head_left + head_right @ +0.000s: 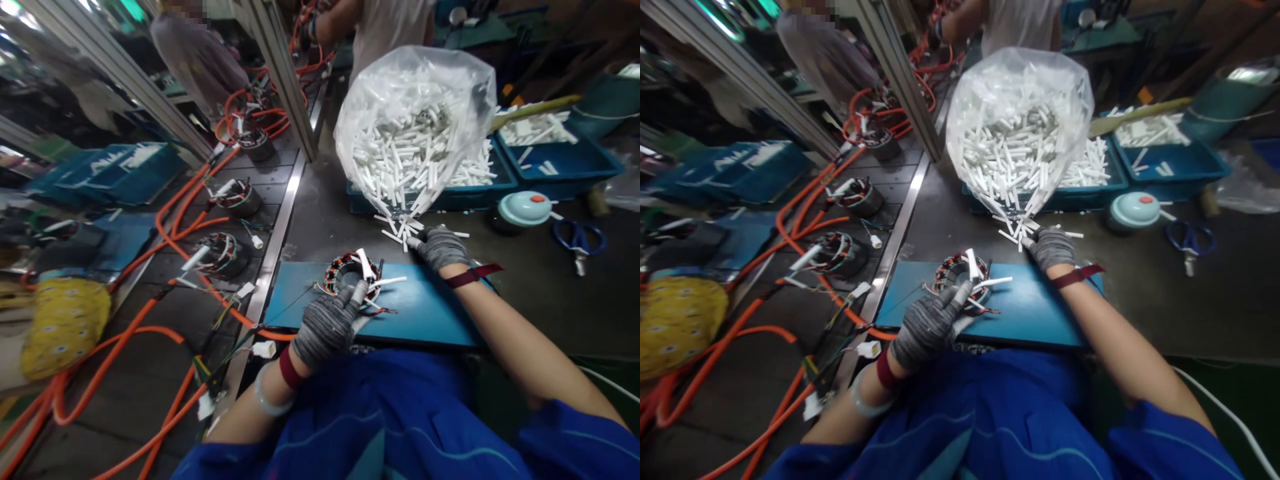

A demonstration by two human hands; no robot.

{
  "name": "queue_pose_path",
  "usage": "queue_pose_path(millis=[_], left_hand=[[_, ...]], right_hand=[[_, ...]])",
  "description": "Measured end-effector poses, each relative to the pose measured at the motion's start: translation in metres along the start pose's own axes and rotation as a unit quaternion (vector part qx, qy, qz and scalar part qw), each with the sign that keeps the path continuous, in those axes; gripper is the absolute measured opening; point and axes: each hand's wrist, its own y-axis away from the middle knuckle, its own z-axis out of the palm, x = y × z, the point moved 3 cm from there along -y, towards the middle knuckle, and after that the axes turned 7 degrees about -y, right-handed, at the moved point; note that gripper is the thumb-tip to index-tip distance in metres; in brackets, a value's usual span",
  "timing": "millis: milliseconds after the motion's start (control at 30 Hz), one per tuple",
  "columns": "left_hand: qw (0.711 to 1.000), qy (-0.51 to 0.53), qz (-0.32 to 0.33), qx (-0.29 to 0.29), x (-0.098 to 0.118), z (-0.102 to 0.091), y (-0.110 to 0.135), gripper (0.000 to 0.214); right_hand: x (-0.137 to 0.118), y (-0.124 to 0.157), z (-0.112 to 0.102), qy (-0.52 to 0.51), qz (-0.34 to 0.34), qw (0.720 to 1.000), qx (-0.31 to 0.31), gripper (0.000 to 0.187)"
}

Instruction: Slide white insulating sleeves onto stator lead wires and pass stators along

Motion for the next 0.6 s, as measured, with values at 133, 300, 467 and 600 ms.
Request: queue_pose_path(millis=[133,300,467,600], left_hand=[[1.0,-0.008,0.005,-0.023,0.007,0.013,0.002,0.044],[0.998,0.009,0.005,-0.06,0.022,0.018,-0.004,0.043],[0.991,0.054,0.021,-0.123,0.019,0.006,-0.013,0.044],[0.986,0.082,0.017,-0.146,0.013,-0.001,-0.011,0.044]], right_hand=[[0.007,-0.007,0.004,0.006,0.002,1.0,-0.011,0.031],[0.018,-0.001,0.001,0.014,-0.01,1.0,-0.012,0.043],[0.016,-0.012,0.002,-0.023,-0.018,1.0,0.01,0.035],[0.011,-0.007,-0.007,-0.087,0.009,0.995,0.037,0.022]])
